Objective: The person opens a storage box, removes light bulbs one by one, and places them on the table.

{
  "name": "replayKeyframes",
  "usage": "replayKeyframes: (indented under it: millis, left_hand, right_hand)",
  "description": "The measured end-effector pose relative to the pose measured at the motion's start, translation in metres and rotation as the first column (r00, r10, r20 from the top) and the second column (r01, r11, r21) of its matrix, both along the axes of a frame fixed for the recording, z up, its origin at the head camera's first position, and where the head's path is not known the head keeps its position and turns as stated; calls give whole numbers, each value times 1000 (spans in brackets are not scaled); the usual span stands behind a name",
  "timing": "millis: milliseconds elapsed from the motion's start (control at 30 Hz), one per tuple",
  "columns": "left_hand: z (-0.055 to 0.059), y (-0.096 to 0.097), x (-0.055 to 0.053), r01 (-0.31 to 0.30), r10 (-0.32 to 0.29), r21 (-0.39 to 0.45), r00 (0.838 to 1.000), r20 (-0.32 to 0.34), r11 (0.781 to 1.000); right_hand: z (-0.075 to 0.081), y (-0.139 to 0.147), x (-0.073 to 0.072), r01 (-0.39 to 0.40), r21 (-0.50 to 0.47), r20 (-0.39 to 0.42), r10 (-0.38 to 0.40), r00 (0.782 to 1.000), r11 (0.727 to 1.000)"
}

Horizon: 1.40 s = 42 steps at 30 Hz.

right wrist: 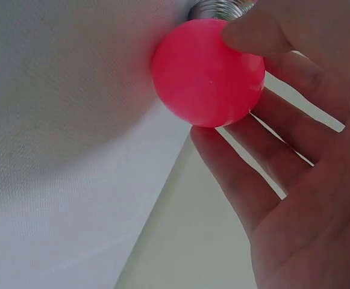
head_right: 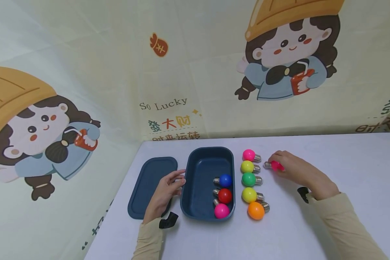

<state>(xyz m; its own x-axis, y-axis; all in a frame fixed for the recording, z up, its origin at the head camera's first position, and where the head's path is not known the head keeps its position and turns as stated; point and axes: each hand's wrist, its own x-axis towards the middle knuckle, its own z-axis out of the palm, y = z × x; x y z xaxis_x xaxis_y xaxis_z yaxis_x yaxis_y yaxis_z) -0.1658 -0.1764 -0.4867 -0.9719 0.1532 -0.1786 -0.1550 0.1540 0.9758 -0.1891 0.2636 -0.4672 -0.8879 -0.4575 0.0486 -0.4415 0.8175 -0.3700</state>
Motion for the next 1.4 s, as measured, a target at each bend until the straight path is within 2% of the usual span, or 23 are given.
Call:
replayKeyframes:
  millis: [333,800,1100,1267,1400]
  left_hand:
    - [1,0,0,4,-4,2,1000,1,1000]
    - [3,-1,-1,0,0,9,1000,19,1000]
    - [2,0,-3,-5,4,29,1000,22,1000]
    - [2,0,-3,-5,5,22,1000,22,1000]
    - [2,-1,-2,-6,5,22,1000,21,1000]
  right_hand:
    - [9,-3,4,-2,11,-46,2,999,1000]
    - [32,-34,13,-13,5,-52,13,999,1000]
    - [45,-47,21,-65,4,-106,65,992,998]
    - [47,-58,23,-82,11,-93,83,992,997]
    - [47,-68,28,-106,-25,-86,104,991,994]
